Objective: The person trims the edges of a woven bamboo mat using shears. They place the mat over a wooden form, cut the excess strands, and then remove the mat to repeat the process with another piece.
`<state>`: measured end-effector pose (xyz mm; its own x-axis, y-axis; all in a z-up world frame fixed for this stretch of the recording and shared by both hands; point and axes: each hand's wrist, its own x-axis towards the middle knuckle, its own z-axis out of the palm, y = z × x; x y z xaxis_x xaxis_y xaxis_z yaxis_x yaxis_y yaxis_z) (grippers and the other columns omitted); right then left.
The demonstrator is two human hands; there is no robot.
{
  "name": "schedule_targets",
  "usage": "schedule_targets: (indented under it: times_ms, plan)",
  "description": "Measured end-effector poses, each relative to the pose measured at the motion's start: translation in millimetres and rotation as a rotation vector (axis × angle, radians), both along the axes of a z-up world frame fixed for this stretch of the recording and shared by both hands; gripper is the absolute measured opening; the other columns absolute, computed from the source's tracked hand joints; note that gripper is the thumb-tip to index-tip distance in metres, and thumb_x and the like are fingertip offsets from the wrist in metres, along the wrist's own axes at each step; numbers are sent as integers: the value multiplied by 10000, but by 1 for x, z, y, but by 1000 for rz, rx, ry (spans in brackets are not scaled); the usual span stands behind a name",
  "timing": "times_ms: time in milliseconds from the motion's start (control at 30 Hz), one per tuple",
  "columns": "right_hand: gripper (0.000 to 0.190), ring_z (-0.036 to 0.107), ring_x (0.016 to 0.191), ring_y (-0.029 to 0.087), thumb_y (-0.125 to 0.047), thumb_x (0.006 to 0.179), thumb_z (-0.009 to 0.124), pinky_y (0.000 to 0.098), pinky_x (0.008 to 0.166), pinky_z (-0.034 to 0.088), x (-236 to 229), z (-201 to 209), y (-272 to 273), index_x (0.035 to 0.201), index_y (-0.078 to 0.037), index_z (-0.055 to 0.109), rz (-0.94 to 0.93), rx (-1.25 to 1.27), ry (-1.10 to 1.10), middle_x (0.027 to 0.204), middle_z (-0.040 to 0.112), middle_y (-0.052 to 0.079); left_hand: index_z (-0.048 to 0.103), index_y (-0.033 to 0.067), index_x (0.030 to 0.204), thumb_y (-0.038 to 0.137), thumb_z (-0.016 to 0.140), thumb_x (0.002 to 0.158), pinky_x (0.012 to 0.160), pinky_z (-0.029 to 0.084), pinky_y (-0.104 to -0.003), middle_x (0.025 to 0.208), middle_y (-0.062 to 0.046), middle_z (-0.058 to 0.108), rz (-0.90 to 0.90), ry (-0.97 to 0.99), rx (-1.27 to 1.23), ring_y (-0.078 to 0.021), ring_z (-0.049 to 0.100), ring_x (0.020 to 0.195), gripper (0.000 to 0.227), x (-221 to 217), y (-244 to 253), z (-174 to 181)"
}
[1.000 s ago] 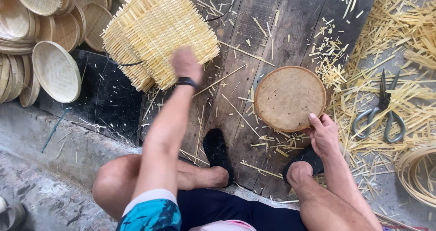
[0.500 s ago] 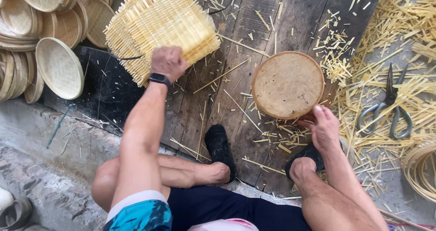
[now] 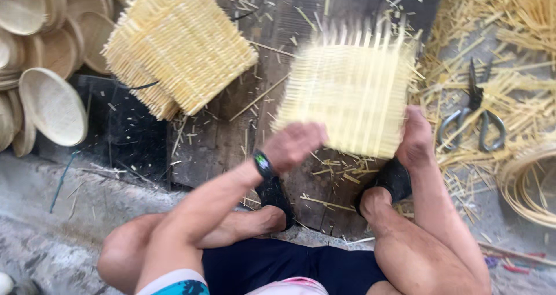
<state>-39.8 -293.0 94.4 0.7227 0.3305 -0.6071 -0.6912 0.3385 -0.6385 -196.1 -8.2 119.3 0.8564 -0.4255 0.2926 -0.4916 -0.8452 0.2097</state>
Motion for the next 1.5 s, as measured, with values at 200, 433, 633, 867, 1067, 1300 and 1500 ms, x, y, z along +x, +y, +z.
schedule_targets:
  times_ms: [200,433,633,867,1067,1300,1500]
  plan:
    - [376,705,906,106,-38,902,772,237,820,603,2,-21,4,1238,17,612,143,-311,-235,1084,736,72,550,-12,1370,242,704,891,1098,412,-455,1392,-178,565,206,194,-352,-304,525,1282,564,12,-21,2]
    - [307,715,892,115,-15,910,786,241,818,607,0,-24,7,1182,39,655,84,-350,-260,1066,746,102,702,-29,1085,145,840,823,777,598,-310,1017,-139,777,1029,876,-1300,-166,723,850,343,70,32,-52]
    - [347,717,896,117,-61,886,808,246,815,608,-4,-35,4,1185,31,657,99,-433,-336,1052,751,91,721,-19,1046,144,851,811,736,595,-271,966,-84,775,1024,801,-1268,-113,719,792,314,60,36,-83]
    - [285,652,787,134,-198,878,844,282,696,524,-11,-63,-31,1050,-5,723,45,-511,-280,911,730,73,752,-11,1042,149,845,838,737,563,-240,943,-39,762,987,794,-1205,-91,690,791,276,51,52,-90]
    - [270,651,1042,294,-116,853,870,416,946,512,-15,-56,-164,1068,-43,724,-243,-1340,-771,1060,699,125,754,-33,1052,66,857,841,705,512,-232,966,-35,759,1020,751,-1310,-78,659,780,255,51,51,-87]
    - [512,479,1203,357,-101,807,908,499,1028,409,-9,-58,-341,1206,-91,587,-393,-1920,-502,1279,513,173,556,-3,1345,85,813,856,748,594,-247,1100,-64,718,1144,765,-1391,-136,691,905,559,70,32,-37]
    - [461,501,1302,354,-51,902,822,473,1129,420,23,-39,-437,1322,-67,635,-37,-1863,-653,1365,559,146,541,48,1309,146,790,908,640,545,-236,1001,-28,682,1368,575,-1327,-109,649,787,483,69,37,-13]
